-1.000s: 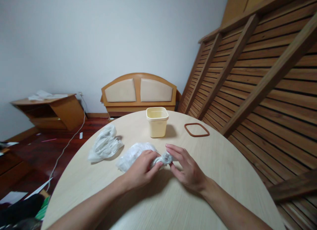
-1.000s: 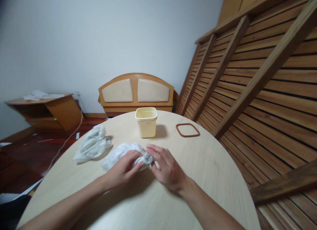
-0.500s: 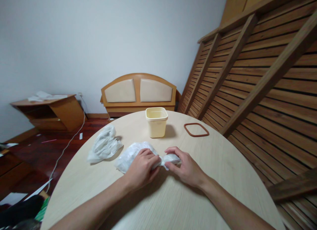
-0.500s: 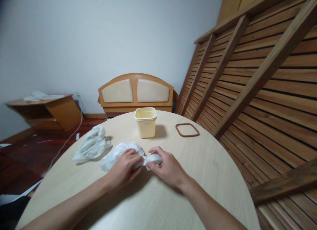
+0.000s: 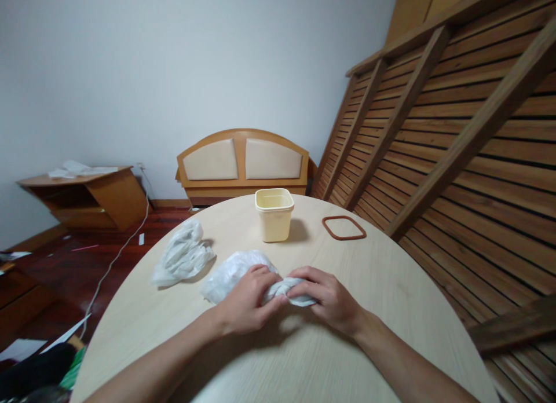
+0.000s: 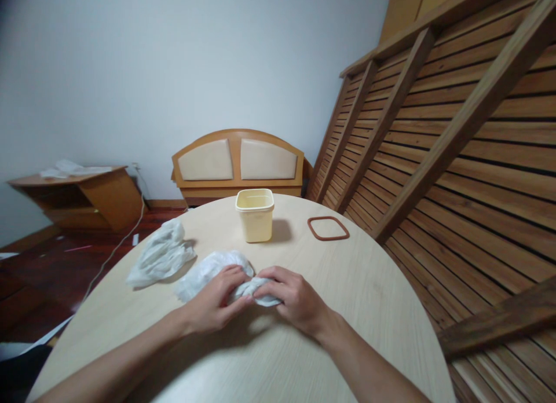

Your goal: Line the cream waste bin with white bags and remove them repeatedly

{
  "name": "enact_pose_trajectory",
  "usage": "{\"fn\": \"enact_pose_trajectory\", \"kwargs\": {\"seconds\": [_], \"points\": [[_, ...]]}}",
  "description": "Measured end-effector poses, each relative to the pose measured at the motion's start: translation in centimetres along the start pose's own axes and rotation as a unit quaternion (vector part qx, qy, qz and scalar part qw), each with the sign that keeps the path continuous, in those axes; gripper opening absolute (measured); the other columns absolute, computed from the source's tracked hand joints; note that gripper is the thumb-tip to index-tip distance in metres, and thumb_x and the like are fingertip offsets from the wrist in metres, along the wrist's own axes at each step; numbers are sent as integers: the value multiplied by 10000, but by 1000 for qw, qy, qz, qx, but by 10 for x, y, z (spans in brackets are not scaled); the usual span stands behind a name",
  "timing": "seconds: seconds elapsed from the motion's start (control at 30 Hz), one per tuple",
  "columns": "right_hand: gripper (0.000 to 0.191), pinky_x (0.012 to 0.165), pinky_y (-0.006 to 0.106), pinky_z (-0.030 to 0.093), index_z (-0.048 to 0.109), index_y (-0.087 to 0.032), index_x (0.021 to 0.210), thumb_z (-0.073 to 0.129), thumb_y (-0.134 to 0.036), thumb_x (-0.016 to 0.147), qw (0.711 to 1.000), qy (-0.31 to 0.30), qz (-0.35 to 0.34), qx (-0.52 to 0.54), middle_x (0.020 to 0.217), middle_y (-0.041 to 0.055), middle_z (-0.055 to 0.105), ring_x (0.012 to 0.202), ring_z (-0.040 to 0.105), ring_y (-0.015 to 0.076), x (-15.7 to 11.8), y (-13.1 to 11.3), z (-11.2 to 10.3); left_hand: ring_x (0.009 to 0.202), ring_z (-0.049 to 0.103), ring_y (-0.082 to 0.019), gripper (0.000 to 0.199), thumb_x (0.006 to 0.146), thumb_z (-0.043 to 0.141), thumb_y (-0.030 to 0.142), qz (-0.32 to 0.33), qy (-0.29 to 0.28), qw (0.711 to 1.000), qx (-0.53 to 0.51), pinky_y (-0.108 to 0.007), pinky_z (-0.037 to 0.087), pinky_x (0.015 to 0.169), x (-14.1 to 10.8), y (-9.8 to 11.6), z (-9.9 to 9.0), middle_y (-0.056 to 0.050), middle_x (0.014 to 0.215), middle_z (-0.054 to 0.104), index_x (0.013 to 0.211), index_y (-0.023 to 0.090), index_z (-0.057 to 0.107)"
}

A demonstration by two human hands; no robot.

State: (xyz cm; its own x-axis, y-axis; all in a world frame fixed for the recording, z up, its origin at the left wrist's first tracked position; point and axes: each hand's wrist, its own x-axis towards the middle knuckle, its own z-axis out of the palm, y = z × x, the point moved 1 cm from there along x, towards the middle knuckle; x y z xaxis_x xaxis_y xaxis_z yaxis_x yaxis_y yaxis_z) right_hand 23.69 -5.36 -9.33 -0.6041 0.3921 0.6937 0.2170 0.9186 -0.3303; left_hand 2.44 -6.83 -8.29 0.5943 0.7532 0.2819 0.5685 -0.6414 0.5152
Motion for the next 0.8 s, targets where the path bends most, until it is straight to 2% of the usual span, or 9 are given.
{"fn": "enact_pose_trajectory", "kwargs": {"seconds": [0.1,0.2,0.33,0.47,0.67,0.8], "points": [[297,880,315,590,709,-194,1107,620,-78,848,1000,-4,-17,-17,1139,104,680,1055,665,190,-1,-2,0,831,563,-204,312,1000,460,406,-26,19,999,-28,-355,416,832,-1,-4,0,-47,832,645,844,179,609],[279,867,325,600,711,-193,1124,633,-129,864,999,16,-26,-22,1159,116,674,1051,670,196,1,-3,0,829,560,-202,347,1016,428,423,-37,37,998,-35,-346,415,814,-2,-6,-1,-51,826,636,841,176,598],[256,825,290,599,680,-211,1137,589,-100,924,998,51,-32,-30,1071,84,711,980,689,163,4,0,0,813,541,-200,394,1037,369,437,-37,48,998,-19,-349,413,802,-2,-6,-2,-49,813,611,820,180,574],[262,752,276,585,640,-214,1173,563,-108,946,997,51,-33,-39,959,56,721,883,686,159,6,2,-1,754,497,-183,439,1055,306,435,-1,20,1000,-9,-364,413,834,0,-5,-1,-27,753,576,776,188,537],[130,672,291,512,680,-226,981,595,-136,941,979,96,-75,-165,819,30,680,764,617,167,6,-2,-5,736,474,-171,434,1061,301,414,33,-16,999,-17,-370,405,880,2,1,-2,-8,721,548,757,195,518],[157,582,253,445,702,-213,889,576,-147,955,970,116,-64,-202,688,14,574,662,539,152,6,-5,-3,733,466,-165,418,1057,323,413,36,-22,999,-34,-360,400,869,2,2,-4,0,713,539,753,193,506]]}}
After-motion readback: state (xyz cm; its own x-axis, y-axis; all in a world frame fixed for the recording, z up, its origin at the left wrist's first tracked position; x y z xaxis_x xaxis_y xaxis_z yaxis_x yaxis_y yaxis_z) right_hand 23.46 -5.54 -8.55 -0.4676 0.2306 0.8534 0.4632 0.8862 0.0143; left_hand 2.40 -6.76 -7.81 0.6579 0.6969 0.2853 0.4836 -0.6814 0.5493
